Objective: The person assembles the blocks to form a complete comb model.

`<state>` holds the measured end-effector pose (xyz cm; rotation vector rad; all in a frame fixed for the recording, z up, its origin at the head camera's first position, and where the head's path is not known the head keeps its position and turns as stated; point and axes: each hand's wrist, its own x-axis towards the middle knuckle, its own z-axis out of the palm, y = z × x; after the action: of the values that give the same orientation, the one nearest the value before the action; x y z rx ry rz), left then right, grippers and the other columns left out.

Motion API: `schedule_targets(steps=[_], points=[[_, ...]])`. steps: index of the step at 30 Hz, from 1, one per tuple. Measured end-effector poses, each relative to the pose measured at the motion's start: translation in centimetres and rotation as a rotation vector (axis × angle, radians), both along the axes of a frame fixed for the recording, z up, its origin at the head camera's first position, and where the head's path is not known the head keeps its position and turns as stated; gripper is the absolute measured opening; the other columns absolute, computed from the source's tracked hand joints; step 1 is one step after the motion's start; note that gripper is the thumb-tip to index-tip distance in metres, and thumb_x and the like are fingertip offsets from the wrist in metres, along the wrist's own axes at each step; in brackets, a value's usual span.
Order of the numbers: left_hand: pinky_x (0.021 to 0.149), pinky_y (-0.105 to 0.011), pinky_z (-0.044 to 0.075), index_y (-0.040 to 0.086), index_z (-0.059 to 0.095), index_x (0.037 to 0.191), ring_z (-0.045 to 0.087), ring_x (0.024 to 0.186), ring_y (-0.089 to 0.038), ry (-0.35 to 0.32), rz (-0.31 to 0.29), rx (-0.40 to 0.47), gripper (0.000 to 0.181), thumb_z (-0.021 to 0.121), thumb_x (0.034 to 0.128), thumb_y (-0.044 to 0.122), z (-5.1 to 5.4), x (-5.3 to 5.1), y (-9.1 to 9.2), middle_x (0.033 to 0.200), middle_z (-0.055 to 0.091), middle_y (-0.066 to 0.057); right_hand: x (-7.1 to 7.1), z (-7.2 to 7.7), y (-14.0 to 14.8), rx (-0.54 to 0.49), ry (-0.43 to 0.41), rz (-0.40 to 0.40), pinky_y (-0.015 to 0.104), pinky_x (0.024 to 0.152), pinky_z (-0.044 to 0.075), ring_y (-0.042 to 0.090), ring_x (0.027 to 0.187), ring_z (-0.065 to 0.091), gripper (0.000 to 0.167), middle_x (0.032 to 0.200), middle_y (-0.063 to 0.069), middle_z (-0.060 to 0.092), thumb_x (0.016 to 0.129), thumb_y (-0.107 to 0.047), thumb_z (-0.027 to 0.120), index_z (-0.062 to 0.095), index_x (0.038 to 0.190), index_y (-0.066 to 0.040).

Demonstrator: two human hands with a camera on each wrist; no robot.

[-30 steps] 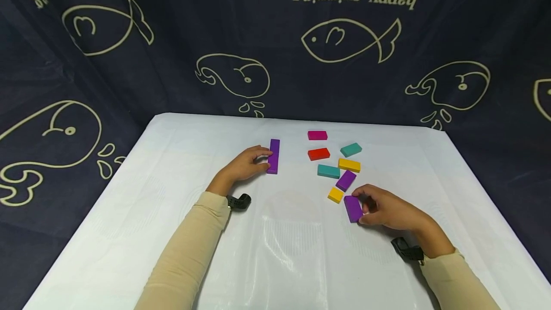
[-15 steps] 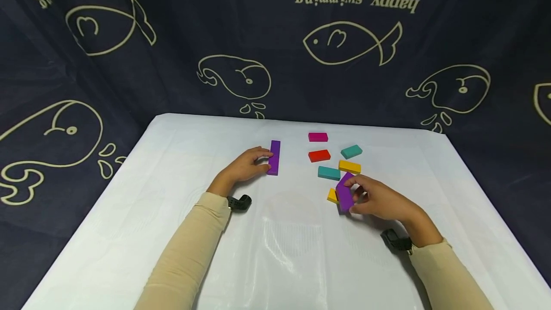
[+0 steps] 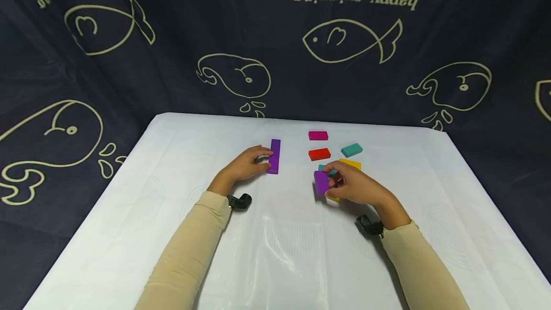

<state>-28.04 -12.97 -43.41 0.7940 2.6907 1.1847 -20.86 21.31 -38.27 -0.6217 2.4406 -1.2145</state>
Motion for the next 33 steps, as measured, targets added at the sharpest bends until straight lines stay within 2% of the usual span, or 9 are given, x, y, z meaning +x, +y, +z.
schedule_targets(steps=[7, 13, 24, 29, 33], points=[[0.118, -0.048, 0.022, 0.003, 0.06, 0.135, 0.031, 0.144, -0.036, -0.005, 0.002, 0.016, 0.046, 0.066, 0.0924, 0.019, -0.1, 0.0, -0.1, 0.147, 0.047, -0.019, -1.2, -0.3, -2.9, -0.02, 0.002, 0.004, 0.032, 0.072, 0.056, 0.026, 0.096, 0.058, 0.055, 0.101, 0.012, 0.059, 0.083, -0.017, 0.081, 0.051, 0.127, -0.005], [0.118, -0.048, 0.022, 0.004, 0.06, 0.135, 0.03, 0.144, -0.035, -0.006, 0.003, 0.018, 0.046, 0.066, 0.0925, 0.019, -0.1, -0.2, 0.0, 0.147, 0.047, -0.017, -1.8, -0.7, -5.5, -0.026, 0.001, 0.001, 0.035, 0.075, 0.053, 0.025, 0.095, 0.059, 0.054, 0.097, 0.011, 0.06, 0.082, -0.018, 0.081, 0.052, 0.126, -0.006], [0.118, -0.048, 0.022, 0.006, 0.061, 0.136, 0.031, 0.144, -0.034, -0.009, 0.005, 0.017, 0.046, 0.066, 0.0926, 0.021, -0.4, -0.3, 0.0, 0.146, 0.049, -0.016, -1.7, -1.8, -9.7, -0.021, 0.048, 0.001, 0.034, 0.078, 0.052, 0.021, 0.09, 0.06, 0.05, 0.106, 0.013, 0.06, 0.082, -0.017, 0.08, 0.056, 0.124, -0.007], [0.118, -0.047, 0.022, 0.005, 0.06, 0.135, 0.031, 0.144, -0.034, -0.006, -0.002, 0.024, 0.046, 0.067, 0.0922, 0.02, -0.3, -0.3, 0.0, 0.146, 0.05, -0.015, -1.6, -2.1, -10.7, -0.011, 0.051, 0.006, 0.032, 0.069, 0.048, 0.019, 0.08, 0.056, 0.049, 0.089, 0.009, 0.06, 0.082, -0.016, 0.08, 0.056, 0.124, -0.005], [0.118, -0.047, 0.022, 0.004, 0.06, 0.135, 0.031, 0.144, -0.035, 0.001, -0.005, 0.021, 0.046, 0.067, 0.0922, 0.018, -0.1, -0.2, -0.1, 0.145, 0.05, -0.017, -1.4, -2.3, -11.3, 0.037, 0.074, 0.01, 0.031, 0.07, 0.048, 0.018, 0.08, 0.055, 0.049, 0.087, 0.005, 0.059, 0.082, -0.016, 0.081, 0.057, 0.123, -0.006]])
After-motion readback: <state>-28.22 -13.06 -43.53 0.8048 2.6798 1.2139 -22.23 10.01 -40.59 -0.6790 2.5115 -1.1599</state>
